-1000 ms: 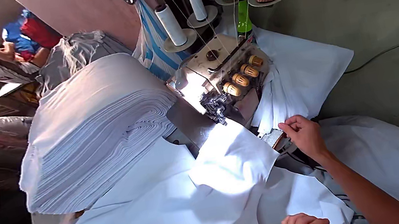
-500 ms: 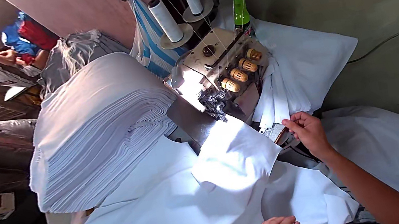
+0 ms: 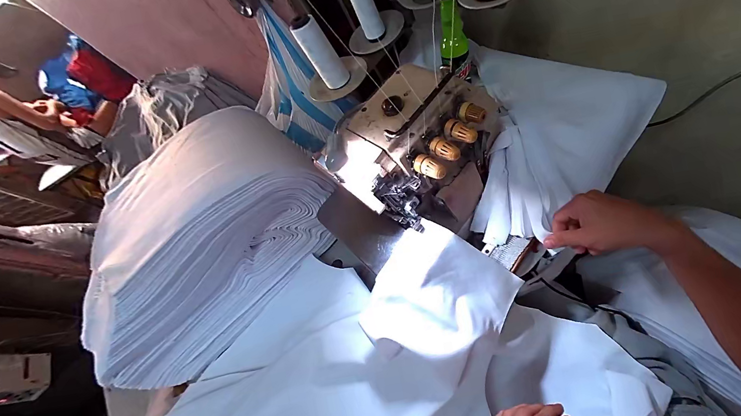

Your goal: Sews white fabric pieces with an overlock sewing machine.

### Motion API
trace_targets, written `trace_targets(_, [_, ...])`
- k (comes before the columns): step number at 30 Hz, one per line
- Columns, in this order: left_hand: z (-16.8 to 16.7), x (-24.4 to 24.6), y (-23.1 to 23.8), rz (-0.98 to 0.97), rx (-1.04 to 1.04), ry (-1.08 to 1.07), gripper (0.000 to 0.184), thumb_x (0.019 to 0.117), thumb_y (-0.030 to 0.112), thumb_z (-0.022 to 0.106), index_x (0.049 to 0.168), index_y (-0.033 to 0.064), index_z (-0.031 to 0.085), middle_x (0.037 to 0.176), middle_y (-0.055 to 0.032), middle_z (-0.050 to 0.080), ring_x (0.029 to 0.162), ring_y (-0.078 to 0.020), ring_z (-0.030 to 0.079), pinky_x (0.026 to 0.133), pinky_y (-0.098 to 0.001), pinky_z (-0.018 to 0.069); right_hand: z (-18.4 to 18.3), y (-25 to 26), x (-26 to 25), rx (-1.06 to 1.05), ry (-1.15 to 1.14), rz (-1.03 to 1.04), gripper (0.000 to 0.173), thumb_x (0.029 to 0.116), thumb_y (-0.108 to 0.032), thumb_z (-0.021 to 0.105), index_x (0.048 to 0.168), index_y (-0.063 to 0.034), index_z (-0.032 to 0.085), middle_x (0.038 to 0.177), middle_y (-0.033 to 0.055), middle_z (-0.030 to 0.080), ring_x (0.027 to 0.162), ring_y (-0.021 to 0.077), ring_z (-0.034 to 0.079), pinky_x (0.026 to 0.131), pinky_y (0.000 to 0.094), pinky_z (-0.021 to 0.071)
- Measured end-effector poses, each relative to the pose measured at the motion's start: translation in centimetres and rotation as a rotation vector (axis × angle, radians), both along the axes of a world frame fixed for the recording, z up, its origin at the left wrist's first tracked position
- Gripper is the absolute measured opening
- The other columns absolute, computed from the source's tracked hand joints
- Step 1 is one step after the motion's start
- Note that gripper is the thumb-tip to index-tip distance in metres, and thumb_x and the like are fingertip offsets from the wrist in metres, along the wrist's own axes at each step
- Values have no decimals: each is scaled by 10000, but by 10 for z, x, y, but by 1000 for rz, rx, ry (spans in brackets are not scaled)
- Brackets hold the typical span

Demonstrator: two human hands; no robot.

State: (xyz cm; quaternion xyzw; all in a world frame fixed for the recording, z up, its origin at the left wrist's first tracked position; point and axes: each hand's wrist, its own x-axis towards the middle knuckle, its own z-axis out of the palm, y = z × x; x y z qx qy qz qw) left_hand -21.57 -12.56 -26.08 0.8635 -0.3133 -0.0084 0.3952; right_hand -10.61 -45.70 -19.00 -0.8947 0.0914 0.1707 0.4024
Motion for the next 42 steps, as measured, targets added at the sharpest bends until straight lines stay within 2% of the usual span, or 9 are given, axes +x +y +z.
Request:
trace_targets(3, [5, 2, -5, -28, -6, -6, 136, 939, 189, 698, 947, 90, 791, 918, -54, 761, 900, -171, 705, 906, -363, 521, 23, -12, 32, -208, -137, 39, 290, 983, -288, 700, 892, -14, 721, 764, 149, 659, 739, 316, 640, 711, 554, 508])
trace_targets(10, [12, 2, -27, -88, -91, 5, 126, 934, 164, 706, 954, 73, 790, 916, -64, 762, 897, -170, 709, 899, -349, 529, 73, -39, 77, -413, -379, -72, 339, 1056, -282, 564, 932, -17, 735, 888, 204, 697, 889, 407, 679, 745, 636, 494])
trace_targets(15, [14, 20, -55, -236, -406, 250, 201, 991, 159, 649, 947, -2, 761, 931, -93, 758, 926, -137, 706, 897, -319, 558, 76, -22, 52, -122, -1128, -297, 340, 1086, -242, 495, 1159, 23, 695, 993, 139, 720, 720, 161, 689, 633, 325, 600])
trace_targets(20, [30, 70, -112, -295, -644, 686, 770, 1092, 539, 242, 1313, -111, 590, 1247, -127, 705, 1150, -137, 669, 1010, -345, 528, 28, 28, -24, 240, -880, -43, 211, 958, -226, 691, 937, -28, 758, 787, 0, 723, 655, 5, 655, 603, 185, 571])
trace_targets(22, [50, 85, -123, -214, -852, 981, 633, 1081, 524, 278, 1241, 3, 599, 1140, -5, 726, 1065, -75, 681, 962, -302, 547, 2, 44, -52, 444, -798, 4, 164, 911, -214, 750, 896, -51, 738, 775, -40, 713, 658, -40, 642, 610, 143, 560])
trace_targets(24, [63, 104, -113, -273, -1001, 1108, 448, 1083, 396, 390, 1148, 68, 688, 1144, -37, 749, 1083, -129, 698, 960, -322, 558, -22, 54, -71, 594, -735, 25, 146, 910, -198, 764, 882, -60, 724, 757, -49, 708, 646, -38, 646, 603, 142, 567])
trace_targets(29, [92, 148, -48, -261, -621, 836, 329, 1080, 228, 463, 1083, 54, 742, 1095, -69, 756, 1051, -160, 707, 966, -351, 562, -79, 75, -93, 742, -541, -48, 208, 1002, -194, 647, 980, -12, 743, 829, -28, 722, 659, -21, 650, 594, 153, 567])
trace_targets(34, [128, 187, -25, -106, 49, 242, 200, 1020, 195, 595, 1026, 64, 746, 796, 63, 708, 652, 24, 625, 620, -181, 545, -102, 88, -73, 705, -366, -235, 222, 1006, -186, 608, 1016, 3, 724, 845, -4, 721, 662, 2, 641, 610, 185, 552])
trace_targets(42, [102, 234, -37, 113, -58, 124, 125, 952, 170, 677, 959, 64, 743, 751, 32, 698, 619, -17, 610, 595, -227, 530, -114, 94, -45, 587, -383, -453, 318, 896, -251, 774, 1066, 8, 701, 954, 85, 735, 792, 119, 708, 737, 305, 606])
